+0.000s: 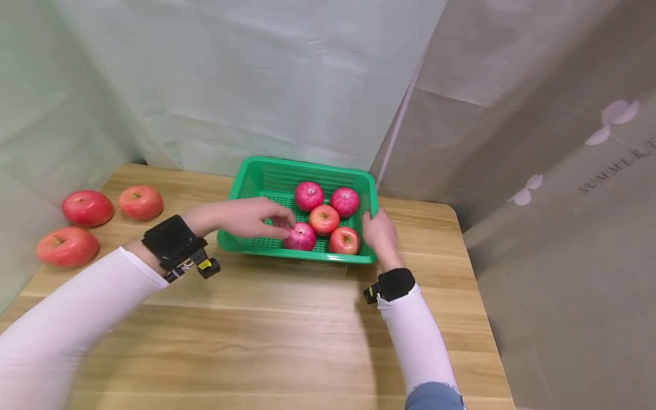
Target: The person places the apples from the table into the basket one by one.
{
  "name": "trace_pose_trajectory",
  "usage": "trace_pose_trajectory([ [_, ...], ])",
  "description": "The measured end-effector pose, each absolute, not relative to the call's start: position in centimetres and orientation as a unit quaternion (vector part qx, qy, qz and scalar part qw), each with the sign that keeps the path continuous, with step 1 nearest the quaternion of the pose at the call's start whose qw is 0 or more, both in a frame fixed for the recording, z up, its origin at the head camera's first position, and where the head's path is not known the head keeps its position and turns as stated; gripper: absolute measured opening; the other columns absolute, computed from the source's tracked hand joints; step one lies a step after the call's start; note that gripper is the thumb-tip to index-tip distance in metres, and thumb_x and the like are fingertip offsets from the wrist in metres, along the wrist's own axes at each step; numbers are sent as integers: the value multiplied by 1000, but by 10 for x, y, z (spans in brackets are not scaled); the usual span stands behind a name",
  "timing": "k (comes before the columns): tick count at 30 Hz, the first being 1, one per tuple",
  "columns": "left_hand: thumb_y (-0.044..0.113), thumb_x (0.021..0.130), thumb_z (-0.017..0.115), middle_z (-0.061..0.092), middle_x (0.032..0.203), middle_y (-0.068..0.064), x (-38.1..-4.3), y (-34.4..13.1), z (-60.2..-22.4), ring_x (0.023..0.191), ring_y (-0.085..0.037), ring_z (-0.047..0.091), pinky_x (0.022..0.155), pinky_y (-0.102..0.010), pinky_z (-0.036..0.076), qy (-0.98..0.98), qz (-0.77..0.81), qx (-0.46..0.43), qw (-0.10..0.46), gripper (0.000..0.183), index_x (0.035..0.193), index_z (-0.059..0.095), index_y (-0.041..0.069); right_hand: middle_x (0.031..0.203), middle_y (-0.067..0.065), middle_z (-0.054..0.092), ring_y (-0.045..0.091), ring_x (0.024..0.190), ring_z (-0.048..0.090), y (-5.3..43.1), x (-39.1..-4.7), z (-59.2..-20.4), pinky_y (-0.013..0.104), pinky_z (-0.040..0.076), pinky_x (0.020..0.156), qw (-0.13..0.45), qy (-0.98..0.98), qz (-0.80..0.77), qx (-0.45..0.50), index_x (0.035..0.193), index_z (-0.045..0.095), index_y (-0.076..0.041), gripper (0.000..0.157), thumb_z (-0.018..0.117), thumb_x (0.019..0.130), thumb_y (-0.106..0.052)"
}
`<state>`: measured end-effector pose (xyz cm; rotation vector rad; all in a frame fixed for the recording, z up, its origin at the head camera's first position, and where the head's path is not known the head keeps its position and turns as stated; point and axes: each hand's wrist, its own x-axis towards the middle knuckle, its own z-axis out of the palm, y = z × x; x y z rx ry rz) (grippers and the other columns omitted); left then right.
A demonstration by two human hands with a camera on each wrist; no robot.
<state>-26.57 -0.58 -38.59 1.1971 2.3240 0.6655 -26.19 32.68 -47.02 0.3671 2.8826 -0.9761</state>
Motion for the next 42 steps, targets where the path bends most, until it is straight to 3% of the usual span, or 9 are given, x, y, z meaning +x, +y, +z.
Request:
trace_pose_trajectory([
  [8,32,109,63,72,121,6,-252,-45,-383,114,-15,66,101,-45,53,819,307,438,207,29,132,70,16,131,29,59,40,113,59,333,-259,-469,54,53,91,40,940,-318,121,144,48,9,59,37,113,-40],
  [17,30,108,67,70,132,1,-240,-100,-386,120,-18,65,100,-44,55,844,337,369,193,32,136,69,14,131,30,58,43,117,59,346,-254,-472,56,52,94,38,938,-321,128,142,48,9,59,36,114,-40],
  [26,23,107,69,71,129,2,-234,-139,-396,119,-17,66,97,-46,57,865,338,344,143,34,137,69,10,131,29,58,40,113,58,350,-250,-472,53,53,90,36,938,-318,133,144,47,9,59,37,113,-41],
  [34,20,105,71,71,122,7,-233,-163,-403,114,-15,67,96,-40,58,878,326,332,114,29,133,69,13,130,30,58,41,112,58,350,-250,-475,54,52,90,31,939,-315,134,142,47,10,59,37,113,-41],
  [42,22,106,71,72,121,7,-232,-184,-414,113,-11,66,94,-29,57,898,313,294,97,29,133,70,13,138,31,56,41,115,57,350,-250,-472,54,53,90,35,938,-316,136,151,41,11,64,37,114,-40],
])
